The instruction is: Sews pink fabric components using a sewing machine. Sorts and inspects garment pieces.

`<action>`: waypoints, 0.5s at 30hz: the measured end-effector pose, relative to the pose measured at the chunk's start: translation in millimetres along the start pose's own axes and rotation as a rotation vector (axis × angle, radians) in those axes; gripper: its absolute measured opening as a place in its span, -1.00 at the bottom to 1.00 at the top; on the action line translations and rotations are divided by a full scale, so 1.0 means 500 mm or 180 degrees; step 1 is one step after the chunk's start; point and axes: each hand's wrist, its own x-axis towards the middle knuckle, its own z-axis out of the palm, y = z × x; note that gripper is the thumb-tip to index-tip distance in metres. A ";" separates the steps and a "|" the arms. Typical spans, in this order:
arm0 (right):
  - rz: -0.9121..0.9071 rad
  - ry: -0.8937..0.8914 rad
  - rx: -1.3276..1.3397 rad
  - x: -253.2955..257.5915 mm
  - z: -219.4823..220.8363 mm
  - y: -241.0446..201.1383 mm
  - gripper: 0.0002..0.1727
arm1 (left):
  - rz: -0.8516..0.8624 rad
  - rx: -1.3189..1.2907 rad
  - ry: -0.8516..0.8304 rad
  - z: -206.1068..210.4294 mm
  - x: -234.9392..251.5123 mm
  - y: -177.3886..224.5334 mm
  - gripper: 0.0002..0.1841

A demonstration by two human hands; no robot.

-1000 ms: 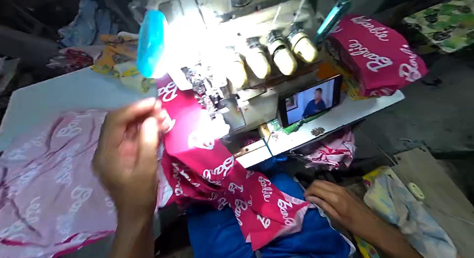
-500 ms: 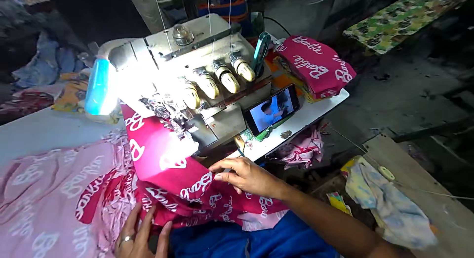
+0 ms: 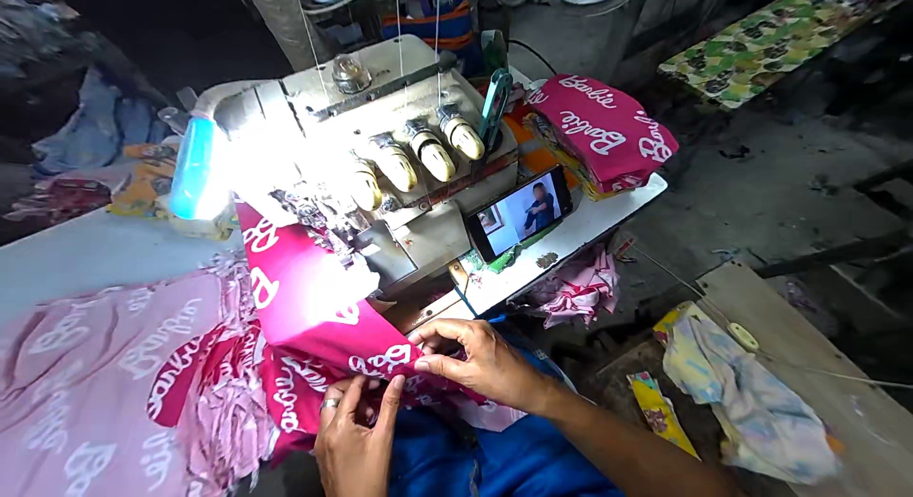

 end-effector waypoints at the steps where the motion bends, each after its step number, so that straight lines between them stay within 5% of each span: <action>1: -0.0029 0.0071 0.0012 -0.003 0.003 0.002 -0.77 | -0.0059 -0.0245 -0.0002 0.000 -0.002 -0.002 -0.58; 6: -0.0015 0.0285 -0.0082 -0.007 0.008 -0.001 -0.81 | -0.0588 -0.1330 -0.0087 -0.021 -0.019 0.008 -0.96; 9: -0.0037 0.0142 0.0120 -0.009 0.021 0.003 -0.78 | -0.0674 -0.1740 -0.0214 -0.024 -0.031 0.002 -0.97; 13: 0.0407 -0.0855 0.0011 -0.036 0.028 0.012 -0.43 | -0.0833 -0.2025 -0.0338 -0.027 -0.036 0.013 -0.93; 15: 0.0554 -0.1489 -0.0493 -0.067 0.009 0.022 -0.41 | -0.0875 -0.1986 -0.0173 -0.030 -0.037 0.008 -0.94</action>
